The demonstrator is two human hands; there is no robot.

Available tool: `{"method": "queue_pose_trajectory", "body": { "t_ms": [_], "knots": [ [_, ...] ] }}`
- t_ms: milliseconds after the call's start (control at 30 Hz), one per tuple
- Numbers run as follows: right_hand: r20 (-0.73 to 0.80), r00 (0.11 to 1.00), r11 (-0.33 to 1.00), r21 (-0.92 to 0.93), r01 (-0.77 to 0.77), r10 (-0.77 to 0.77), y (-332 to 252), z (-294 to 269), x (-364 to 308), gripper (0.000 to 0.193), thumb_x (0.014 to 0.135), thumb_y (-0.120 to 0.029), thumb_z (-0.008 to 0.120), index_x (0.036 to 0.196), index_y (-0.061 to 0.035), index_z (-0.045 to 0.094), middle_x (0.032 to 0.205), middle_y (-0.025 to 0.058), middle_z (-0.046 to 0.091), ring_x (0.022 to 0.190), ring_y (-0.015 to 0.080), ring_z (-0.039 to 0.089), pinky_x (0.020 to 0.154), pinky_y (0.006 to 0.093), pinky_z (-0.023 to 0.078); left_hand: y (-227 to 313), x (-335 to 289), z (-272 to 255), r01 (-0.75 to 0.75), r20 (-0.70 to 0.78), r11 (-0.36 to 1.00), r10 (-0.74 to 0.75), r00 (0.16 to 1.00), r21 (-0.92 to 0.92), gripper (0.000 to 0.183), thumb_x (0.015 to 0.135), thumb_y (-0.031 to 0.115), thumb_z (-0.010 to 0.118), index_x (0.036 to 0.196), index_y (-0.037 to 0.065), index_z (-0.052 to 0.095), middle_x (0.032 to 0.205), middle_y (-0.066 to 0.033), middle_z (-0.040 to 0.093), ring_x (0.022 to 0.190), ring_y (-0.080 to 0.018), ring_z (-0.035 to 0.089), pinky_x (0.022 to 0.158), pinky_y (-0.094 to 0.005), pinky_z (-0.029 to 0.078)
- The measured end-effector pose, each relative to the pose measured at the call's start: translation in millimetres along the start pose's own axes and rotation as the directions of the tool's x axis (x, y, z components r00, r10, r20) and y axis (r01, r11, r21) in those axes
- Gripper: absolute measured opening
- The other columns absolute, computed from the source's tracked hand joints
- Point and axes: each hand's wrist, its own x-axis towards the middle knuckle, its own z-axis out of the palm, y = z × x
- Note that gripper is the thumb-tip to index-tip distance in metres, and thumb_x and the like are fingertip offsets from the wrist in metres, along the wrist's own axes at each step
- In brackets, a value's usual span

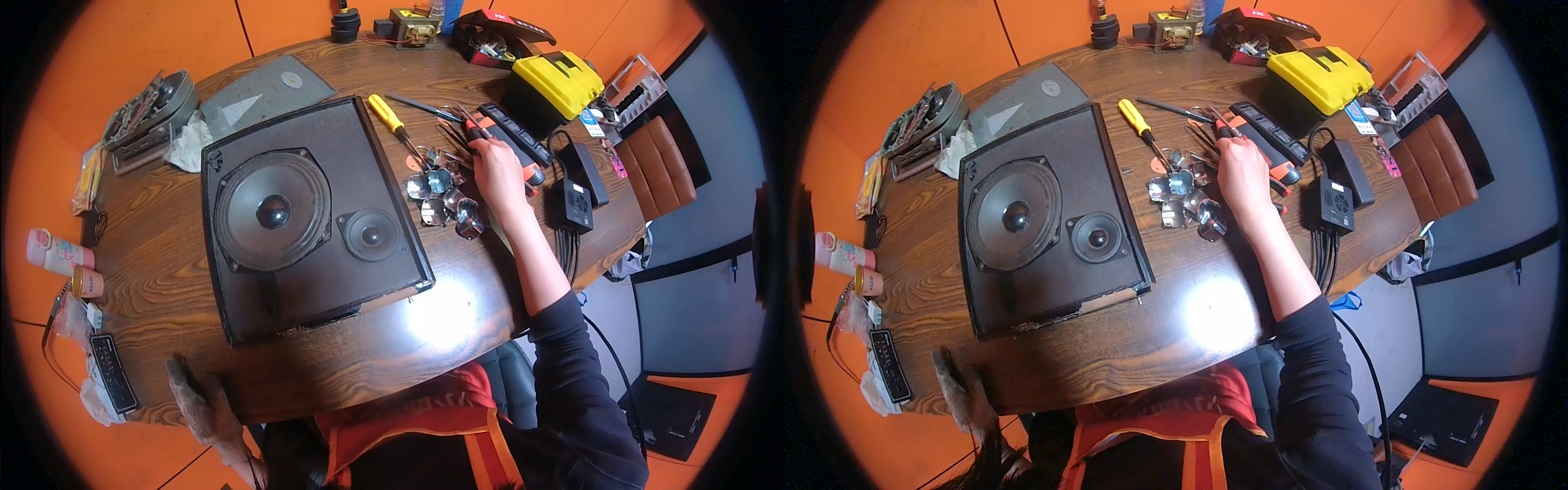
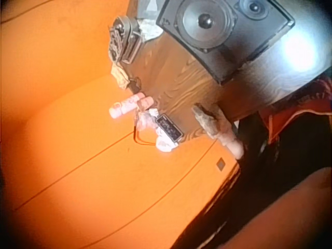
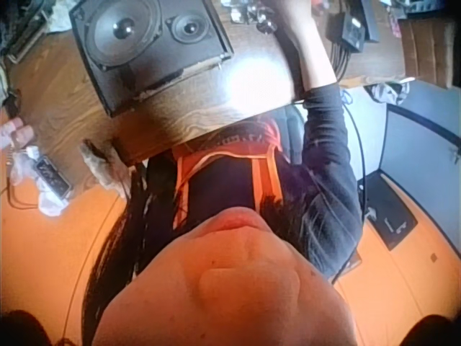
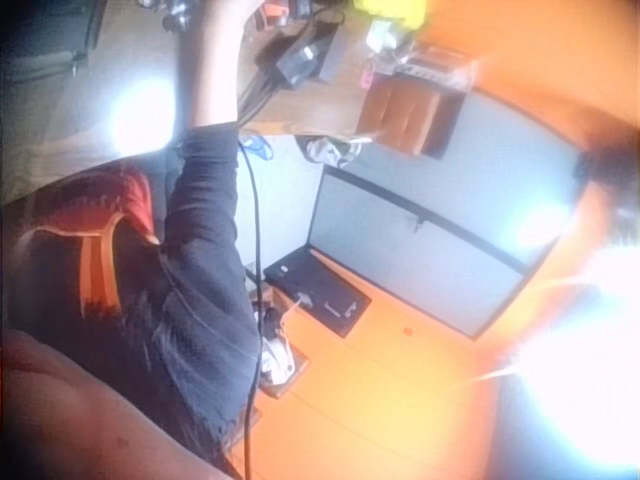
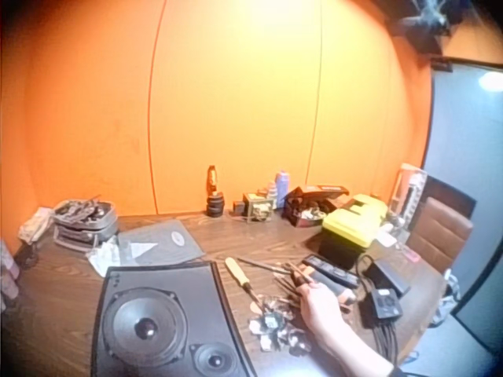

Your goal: The person uses a yellow-handled screwdriver to remove screws from the front panel of a black speaker. They unscrew multiple fasteners around the speaker cone and tweeter, then set the screwdriver down and reposition the speaker on the workbench.

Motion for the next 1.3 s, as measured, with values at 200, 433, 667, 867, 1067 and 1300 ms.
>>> {"method": "queue_pose_trajectory", "body": {
  "t_ms": [200,433,667,867,1067,1300],
  "knots": [
    [0.004,1.000,1.000,-0.027,0.013,-0.013,0,6,13,0.019,0.078,-0.005,0.062,0.095,-0.0048,0.071,0.084,0.0194,0.067,0.085,0.0371,0.065,0.076,0.0442,0.051,-2,0,3,0.000,-0.024,1.000,0.000,1.000,-0.013,0.054,0.091,-0.007,0.049,0.143,-0.009,0.032,0.143,-0.0234,0.043,0.134,-0.0318,0.042,0.112,-0.0393,0.035],
    [0.018,0.999,0.997,0.067,-0.032,0.031,-16,23,51,0.013,0.080,-0.012,0.067,0.090,-0.0054,0.073,0.083,0.0182,0.069,0.079,0.0347,0.068,0.071,0.0423,0.053,-7,0,3,-0.032,-0.030,0.997,0.029,0.999,-0.076,0.061,0.086,-0.013,0.048,0.144,-0.006,0.031,0.144,-0.0229,0.041,0.135,-0.0334,0.041,0.113,-0.0410,0.033],
    [0.280,0.960,0.981,0.193,-0.030,-0.025,-49,74,115,0.045,0.072,-0.016,0.077,0.116,-0.0109,0.066,0.108,0.0190,0.068,0.101,0.0358,0.065,0.087,0.0455,0.052,8,1,-6,-0.124,0.002,0.992,0.124,0.992,0.029,0.062,0.083,-0.004,0.054,0.141,-0.007,0.036,0.142,-0.0234,0.044,0.132,-0.0342,0.043,0.111,-0.0393,0.033],
    [0.289,0.947,0.987,0.119,0.106,-0.137,-50,79,129,0.065,0.073,-0.017,0.074,0.135,-0.0198,0.052,0.105,0.0230,0.067,0.100,0.0398,0.064,0.085,0.0488,0.051,13,-1,-11,-0.109,-0.071,0.972,0.126,0.989,0.207,0.063,0.079,0.000,0.063,0.137,-0.005,0.043,0.133,-0.0211,0.053,0.123,-0.0335,0.052,0.106,-0.0366,0.040],
    [0.240,0.970,0.902,0.427,-0.062,-0.047,-20,51,125,0.074,0.078,-0.009,0.070,0.144,-0.0249,0.043,0.074,0.0131,0.068,0.068,0.0222,0.068,0.068,0.0357,0.053,13,1,-6,-0.110,-0.159,0.970,0.146,0.976,0.217,0.064,0.073,0.008,0.074,0.131,-0.004,0.051,0.127,-0.0211,0.058,0.120,-0.0382,0.053,0.103,-0.0422,0.042],
    [-0.201,0.975,0.661,0.745,0.091,0.092,-5,8,118,0.060,0.092,-0.007,0.063,0.146,-0.0160,0.038,0.080,0.0011,0.063,0.074,0.0055,0.058,0.067,0.0218,0.048,11,0,-7,-0.076,-0.102,0.985,0.093,0.990,0.156,0.064,0.075,0.004,0.071,0.134,-0.005,0.048,0.131,-0.0225,0.054,0.124,-0.0370,0.050,0.106,-0.0411,0.039]
  ]
}}
